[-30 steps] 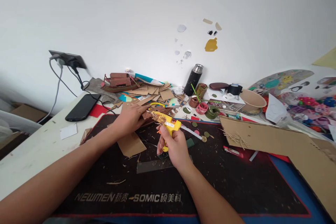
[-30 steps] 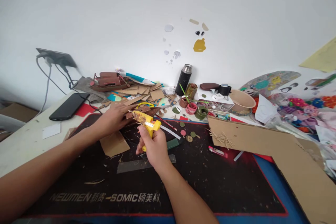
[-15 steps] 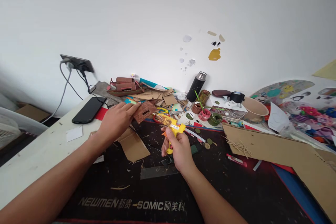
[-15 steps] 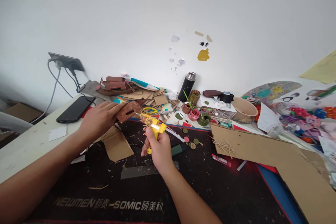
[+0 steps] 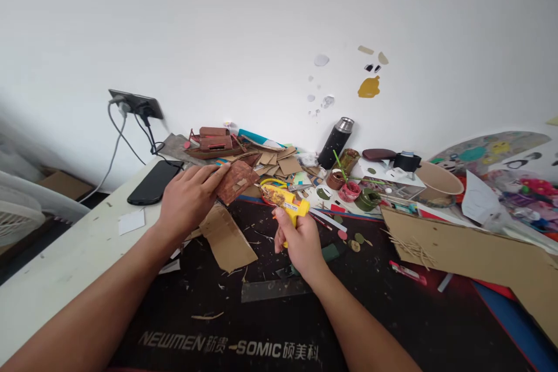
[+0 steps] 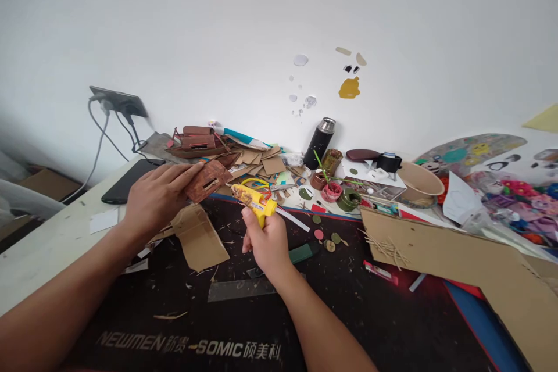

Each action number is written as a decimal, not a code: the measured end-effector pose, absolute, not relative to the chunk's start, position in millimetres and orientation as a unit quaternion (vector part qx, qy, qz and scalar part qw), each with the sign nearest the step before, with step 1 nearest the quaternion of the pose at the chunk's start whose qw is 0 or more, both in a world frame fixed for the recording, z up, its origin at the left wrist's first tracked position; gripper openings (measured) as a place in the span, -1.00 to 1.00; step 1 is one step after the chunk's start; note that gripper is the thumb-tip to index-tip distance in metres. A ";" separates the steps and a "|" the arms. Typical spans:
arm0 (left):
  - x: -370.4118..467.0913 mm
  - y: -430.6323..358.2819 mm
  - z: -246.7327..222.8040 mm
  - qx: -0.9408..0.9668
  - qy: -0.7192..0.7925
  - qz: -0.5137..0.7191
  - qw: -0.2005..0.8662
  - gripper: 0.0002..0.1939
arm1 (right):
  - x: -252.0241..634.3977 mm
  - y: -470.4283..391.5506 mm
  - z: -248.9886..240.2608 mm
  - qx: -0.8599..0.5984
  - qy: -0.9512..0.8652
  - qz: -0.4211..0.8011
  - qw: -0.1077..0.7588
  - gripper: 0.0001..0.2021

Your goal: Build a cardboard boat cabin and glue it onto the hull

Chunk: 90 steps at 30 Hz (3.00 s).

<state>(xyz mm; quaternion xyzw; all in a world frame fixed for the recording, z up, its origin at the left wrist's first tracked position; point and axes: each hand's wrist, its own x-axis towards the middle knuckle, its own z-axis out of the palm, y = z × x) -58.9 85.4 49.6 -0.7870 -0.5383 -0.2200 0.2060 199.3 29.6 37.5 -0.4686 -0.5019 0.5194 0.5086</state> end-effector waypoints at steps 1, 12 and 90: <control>-58.9 85.3 48.5 -0.786 -0.537 -0.225 0.206 -0.48 | 202.5 28.6 34.8 -0.472 -0.512 0.510 0.505 -0.32; -56.9 86.1 44.0 -0.787 -0.524 -0.227 0.232 -0.54 | 213.3 27.9 28.7 -0.503 -0.537 0.473 0.485 -0.36; -54.5 81.2 41.1 -0.796 -0.514 -0.253 0.196 -0.50 | 219.9 28.3 39.4 -0.475 -0.491 0.550 0.480 -0.32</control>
